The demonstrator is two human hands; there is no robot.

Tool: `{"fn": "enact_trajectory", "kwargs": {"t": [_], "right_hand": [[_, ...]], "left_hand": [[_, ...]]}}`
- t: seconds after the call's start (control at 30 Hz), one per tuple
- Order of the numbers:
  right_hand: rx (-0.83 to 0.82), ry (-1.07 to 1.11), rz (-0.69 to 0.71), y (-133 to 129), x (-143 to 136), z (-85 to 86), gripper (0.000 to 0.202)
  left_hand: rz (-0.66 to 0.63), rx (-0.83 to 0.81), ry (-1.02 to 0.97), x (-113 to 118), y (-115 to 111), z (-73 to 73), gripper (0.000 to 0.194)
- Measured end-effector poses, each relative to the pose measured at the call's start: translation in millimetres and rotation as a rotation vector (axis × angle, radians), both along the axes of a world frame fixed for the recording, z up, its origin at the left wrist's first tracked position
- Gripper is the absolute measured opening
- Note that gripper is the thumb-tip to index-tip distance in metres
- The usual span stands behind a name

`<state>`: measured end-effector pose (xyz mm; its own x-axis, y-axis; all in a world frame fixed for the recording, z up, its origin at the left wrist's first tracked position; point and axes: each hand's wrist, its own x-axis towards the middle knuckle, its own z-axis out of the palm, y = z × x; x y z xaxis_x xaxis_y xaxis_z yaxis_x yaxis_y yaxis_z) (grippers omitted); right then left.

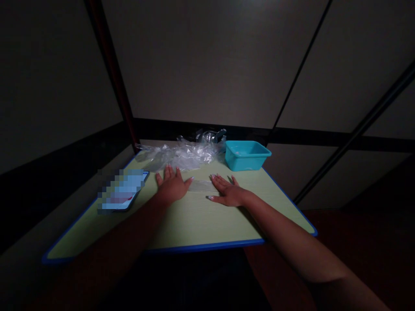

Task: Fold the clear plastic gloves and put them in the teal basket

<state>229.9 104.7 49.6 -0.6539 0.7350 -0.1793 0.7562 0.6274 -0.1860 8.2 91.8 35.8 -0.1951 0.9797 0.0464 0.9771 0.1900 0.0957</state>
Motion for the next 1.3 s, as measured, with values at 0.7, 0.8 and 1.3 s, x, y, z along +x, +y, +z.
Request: {"fn": "enact_trajectory", "kwargs": {"t": [0.7, 0.8, 1.3], "right_hand": [[0.049, -0.026, -0.125, 15, 6, -10.0, 0.071], [0.042, -0.029, -0.126, 15, 6, -8.7, 0.07], [0.034, -0.026, -0.124, 17, 6, -10.8, 0.07]], "left_hand": [[-0.228, -0.185, -0.044, -5, 0, -2.6, 0.089], [-0.284, -0.112, -0.025, -4, -4, 1.7, 0.085], [-0.216, -0.209, 0.091, -3, -17, 19.1, 0.082]]}}
